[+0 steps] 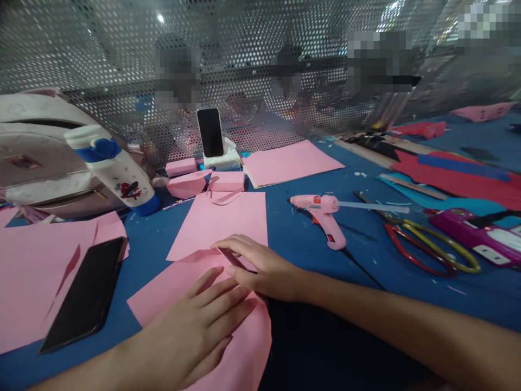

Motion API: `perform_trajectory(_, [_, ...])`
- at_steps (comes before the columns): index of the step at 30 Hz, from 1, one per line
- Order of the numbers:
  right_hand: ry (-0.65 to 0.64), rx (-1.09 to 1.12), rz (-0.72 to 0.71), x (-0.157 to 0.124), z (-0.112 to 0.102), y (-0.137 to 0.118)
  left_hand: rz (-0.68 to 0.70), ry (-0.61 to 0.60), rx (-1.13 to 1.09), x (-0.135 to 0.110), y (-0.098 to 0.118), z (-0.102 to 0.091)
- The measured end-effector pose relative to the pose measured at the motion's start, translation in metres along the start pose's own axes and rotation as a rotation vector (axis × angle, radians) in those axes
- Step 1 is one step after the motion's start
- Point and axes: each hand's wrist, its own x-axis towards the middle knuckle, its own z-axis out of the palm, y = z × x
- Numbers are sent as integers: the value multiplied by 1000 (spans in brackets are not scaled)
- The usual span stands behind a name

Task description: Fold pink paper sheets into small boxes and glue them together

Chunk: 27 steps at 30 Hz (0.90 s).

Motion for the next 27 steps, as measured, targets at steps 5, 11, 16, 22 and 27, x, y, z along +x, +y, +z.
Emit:
perform_trajectory(5, [-7, -9, -2, 1, 0, 0, -35, 100, 86, -2, 3, 6])
perform_trajectory(11, [29, 98, 2, 3, 1, 9, -67, 174, 163, -2, 7, 8])
perform_trajectory(16, [69, 203, -31, 4, 0, 20, -99, 215, 209, -1, 8, 7])
perform_trajectory(22, [112, 302, -1, 5, -4, 23, -17, 380, 103, -5, 7, -13])
perform_trajectory(27, [170, 320, 13, 6, -8, 17, 592, 172, 982, -21, 13, -26])
